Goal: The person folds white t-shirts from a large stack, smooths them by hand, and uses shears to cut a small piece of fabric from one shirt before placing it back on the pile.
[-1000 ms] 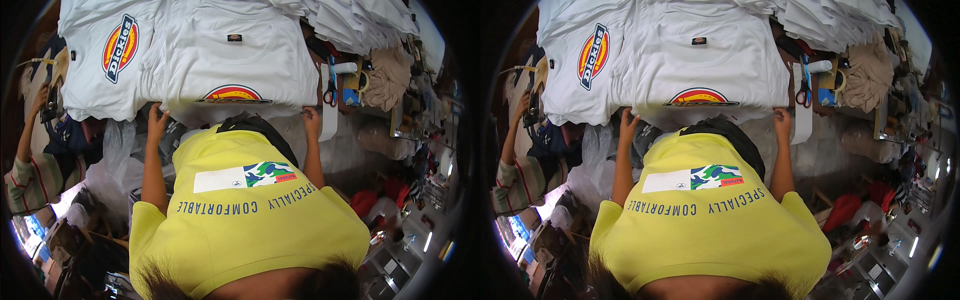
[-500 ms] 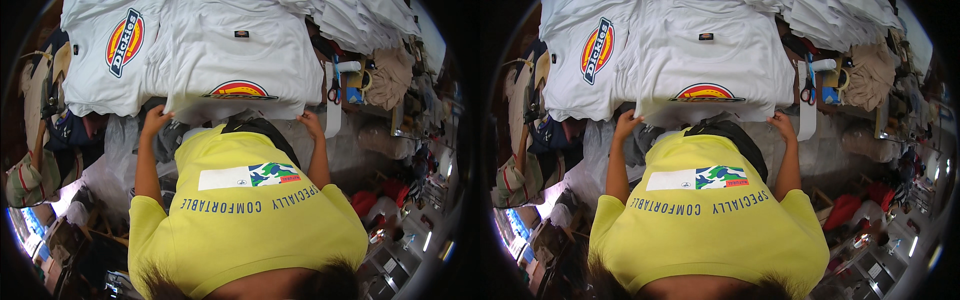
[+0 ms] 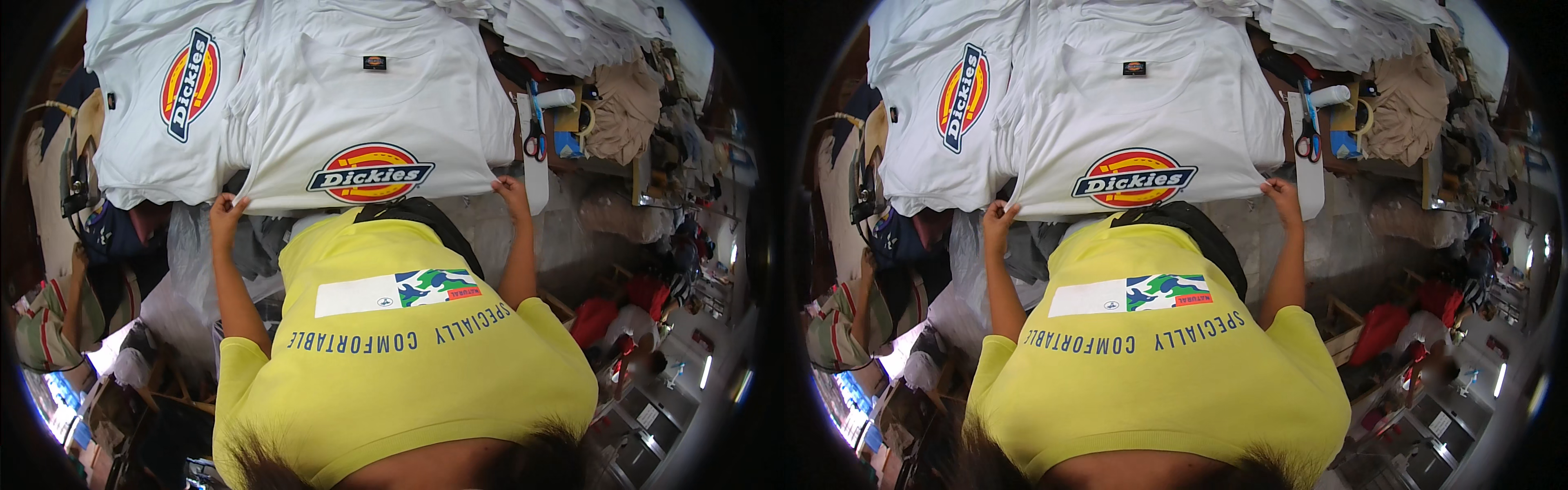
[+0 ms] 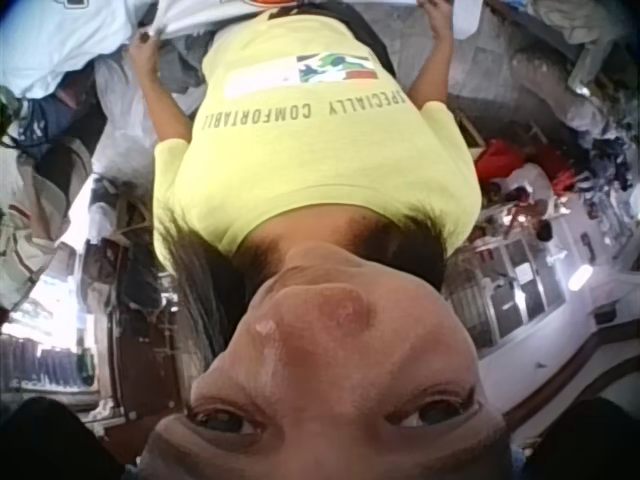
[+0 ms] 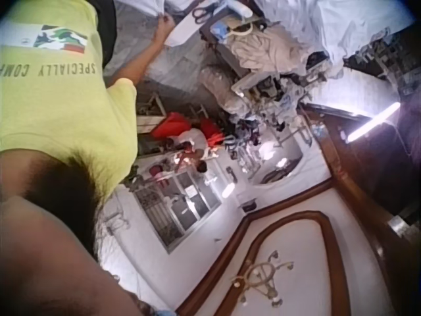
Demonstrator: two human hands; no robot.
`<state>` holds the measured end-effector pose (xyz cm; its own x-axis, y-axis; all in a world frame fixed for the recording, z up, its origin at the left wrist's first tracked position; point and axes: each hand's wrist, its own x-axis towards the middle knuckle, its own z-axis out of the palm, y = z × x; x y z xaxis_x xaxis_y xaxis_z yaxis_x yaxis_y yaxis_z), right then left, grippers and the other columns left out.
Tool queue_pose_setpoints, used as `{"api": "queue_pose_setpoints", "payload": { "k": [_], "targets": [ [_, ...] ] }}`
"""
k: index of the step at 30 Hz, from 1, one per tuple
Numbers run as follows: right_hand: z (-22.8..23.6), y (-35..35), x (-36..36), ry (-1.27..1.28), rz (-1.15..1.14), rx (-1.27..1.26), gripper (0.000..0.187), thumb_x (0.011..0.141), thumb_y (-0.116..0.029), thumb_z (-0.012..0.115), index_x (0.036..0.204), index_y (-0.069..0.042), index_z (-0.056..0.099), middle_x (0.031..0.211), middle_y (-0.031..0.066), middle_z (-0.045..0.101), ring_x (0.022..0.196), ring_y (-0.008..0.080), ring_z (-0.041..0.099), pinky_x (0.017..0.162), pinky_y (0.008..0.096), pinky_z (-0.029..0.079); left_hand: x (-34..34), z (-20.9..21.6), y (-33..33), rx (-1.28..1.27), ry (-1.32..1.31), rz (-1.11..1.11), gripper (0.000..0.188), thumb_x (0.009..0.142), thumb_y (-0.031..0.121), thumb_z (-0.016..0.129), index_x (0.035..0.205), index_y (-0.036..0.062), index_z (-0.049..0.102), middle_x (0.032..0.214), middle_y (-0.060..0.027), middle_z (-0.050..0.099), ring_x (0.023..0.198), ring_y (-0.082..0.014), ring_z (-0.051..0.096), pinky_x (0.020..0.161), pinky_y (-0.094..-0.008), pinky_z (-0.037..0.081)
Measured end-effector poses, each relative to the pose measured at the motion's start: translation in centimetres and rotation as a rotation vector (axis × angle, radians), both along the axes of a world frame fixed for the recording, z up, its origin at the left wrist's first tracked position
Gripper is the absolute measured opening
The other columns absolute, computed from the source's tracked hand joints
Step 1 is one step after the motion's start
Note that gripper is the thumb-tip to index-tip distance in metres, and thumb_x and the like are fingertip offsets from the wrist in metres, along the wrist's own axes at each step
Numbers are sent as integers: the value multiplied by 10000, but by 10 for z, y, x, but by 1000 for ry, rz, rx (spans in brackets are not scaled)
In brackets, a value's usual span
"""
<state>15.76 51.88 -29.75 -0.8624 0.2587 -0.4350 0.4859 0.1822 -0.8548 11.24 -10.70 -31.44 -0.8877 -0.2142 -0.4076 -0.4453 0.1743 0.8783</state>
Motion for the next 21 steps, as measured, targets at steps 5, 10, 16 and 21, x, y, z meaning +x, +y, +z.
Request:
{"api": "queue_pose_setpoints", "payload": {
  "k": [5, 10, 16, 21],
  "targets": [
    [14, -19, -8, 15, 76, 233, 224, 732, -68, 692, 904, 4, 566, 774, 14, 579, 686, 71, 511, 623, 204, 408, -6, -12, 14, -224, 174, -34, 156, 781, 135, 664, 825, 18, 571, 735, 24, 545, 646, -49, 464, 598, -182, 382],
    [49, -11, 11, -6, -123, -55, 245, 701, -17, 684, 912, 9, 561, 782, 35, 592, 694, 88, 542, 620, 207, 421, 10, 21, 9, 15, 111, 47, 221, 765, 149, 653, 917, -4, 605, 732, 10, 565, 637, -69, 458, 572, -234, 388],
    [39, -20, -22, -34, 88, 510, 192, 746, -117, 668, 875, -2, 583, 717, 37, 578, 646, 108, 538, 630, 230, 441, -16, 16, 24, -443, 99, -296, 153, 807, 103, 591, 920, 0, 596, 722, -33, 589, 639, -95, 507, 604, -245, 418],
    [94, -69, -145, 416, 214, 579, 261, 755, -246, 663, 909, -40, 621, 882, 108, 617, 821, 225, 584, 719, 322, 448, -118, 99, 87, -532, 505, -175, 205, 827, 183, 587, 919, 0, 598, 800, -115, 597, 699, -212, 551, 639, -304, 430]
  ]
}}
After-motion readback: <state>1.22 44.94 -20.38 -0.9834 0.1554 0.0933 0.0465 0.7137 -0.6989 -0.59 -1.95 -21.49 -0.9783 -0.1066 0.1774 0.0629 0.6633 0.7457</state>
